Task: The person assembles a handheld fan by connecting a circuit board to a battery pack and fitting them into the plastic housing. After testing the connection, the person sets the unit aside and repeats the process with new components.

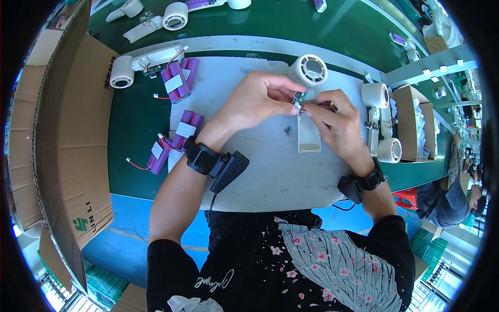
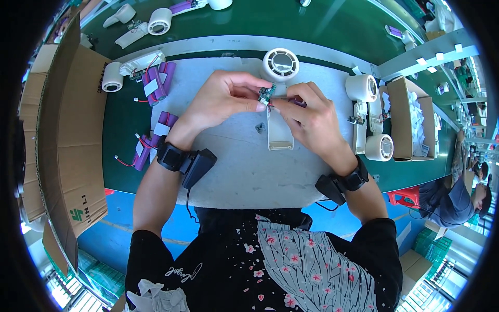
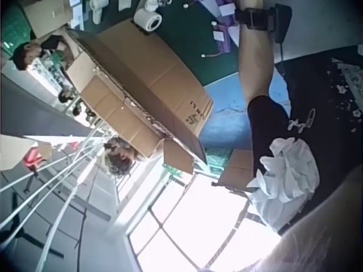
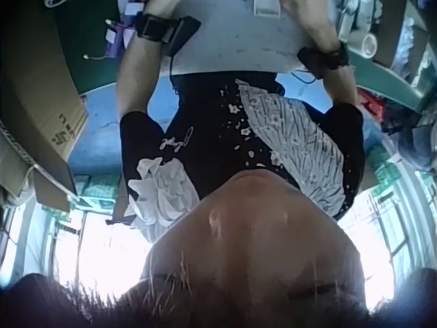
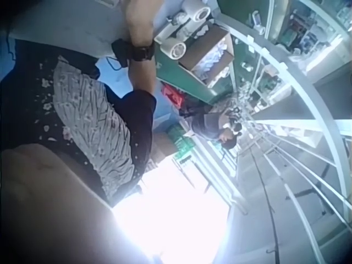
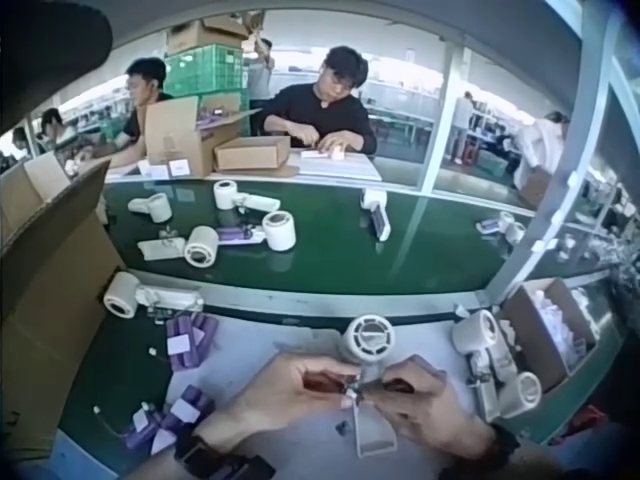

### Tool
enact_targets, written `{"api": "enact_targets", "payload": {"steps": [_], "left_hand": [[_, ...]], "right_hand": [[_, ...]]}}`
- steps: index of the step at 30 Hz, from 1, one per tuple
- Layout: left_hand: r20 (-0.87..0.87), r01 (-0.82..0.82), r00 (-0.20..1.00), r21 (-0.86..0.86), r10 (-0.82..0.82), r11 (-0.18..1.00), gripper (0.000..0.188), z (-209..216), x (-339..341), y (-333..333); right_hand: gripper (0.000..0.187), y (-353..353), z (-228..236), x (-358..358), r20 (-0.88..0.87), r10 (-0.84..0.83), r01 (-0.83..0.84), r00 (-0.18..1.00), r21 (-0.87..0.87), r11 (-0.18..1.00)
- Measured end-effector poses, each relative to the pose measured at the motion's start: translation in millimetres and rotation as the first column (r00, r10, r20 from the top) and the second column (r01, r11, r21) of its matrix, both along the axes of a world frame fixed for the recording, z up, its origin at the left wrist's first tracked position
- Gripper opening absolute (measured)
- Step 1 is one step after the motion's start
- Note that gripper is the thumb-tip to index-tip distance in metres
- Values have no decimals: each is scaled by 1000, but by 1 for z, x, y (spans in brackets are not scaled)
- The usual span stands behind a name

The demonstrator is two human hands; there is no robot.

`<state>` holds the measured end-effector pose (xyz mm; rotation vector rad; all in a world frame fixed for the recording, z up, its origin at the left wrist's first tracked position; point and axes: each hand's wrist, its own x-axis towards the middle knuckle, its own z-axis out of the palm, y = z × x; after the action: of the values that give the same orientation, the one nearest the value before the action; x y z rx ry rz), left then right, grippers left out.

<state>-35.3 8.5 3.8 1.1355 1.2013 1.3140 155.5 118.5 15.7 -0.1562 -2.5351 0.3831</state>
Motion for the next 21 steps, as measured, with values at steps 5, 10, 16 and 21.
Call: {"api": "enact_targets", "payload": {"steps": [5,10,16,21], "left_hand": [[22,-27,999,32,26,999,34,-2,2,2],[-15,-31,999,35,32,999,34,0,3,0],[-52,-18,998,43,20,999,34,0,4,1],[-71,-29,997,50,33,998,32,0,6,0]], "right_hand": [[23,0,0,1,21,-22,23,1000,-38,999],[22,0,-1,0,18,-7,8,1000,-71,997],[21,-1,2,0,29,-4,6,1000,-46,999],[20,-1,2,1,39,-4,7,999,-70,998]]}}
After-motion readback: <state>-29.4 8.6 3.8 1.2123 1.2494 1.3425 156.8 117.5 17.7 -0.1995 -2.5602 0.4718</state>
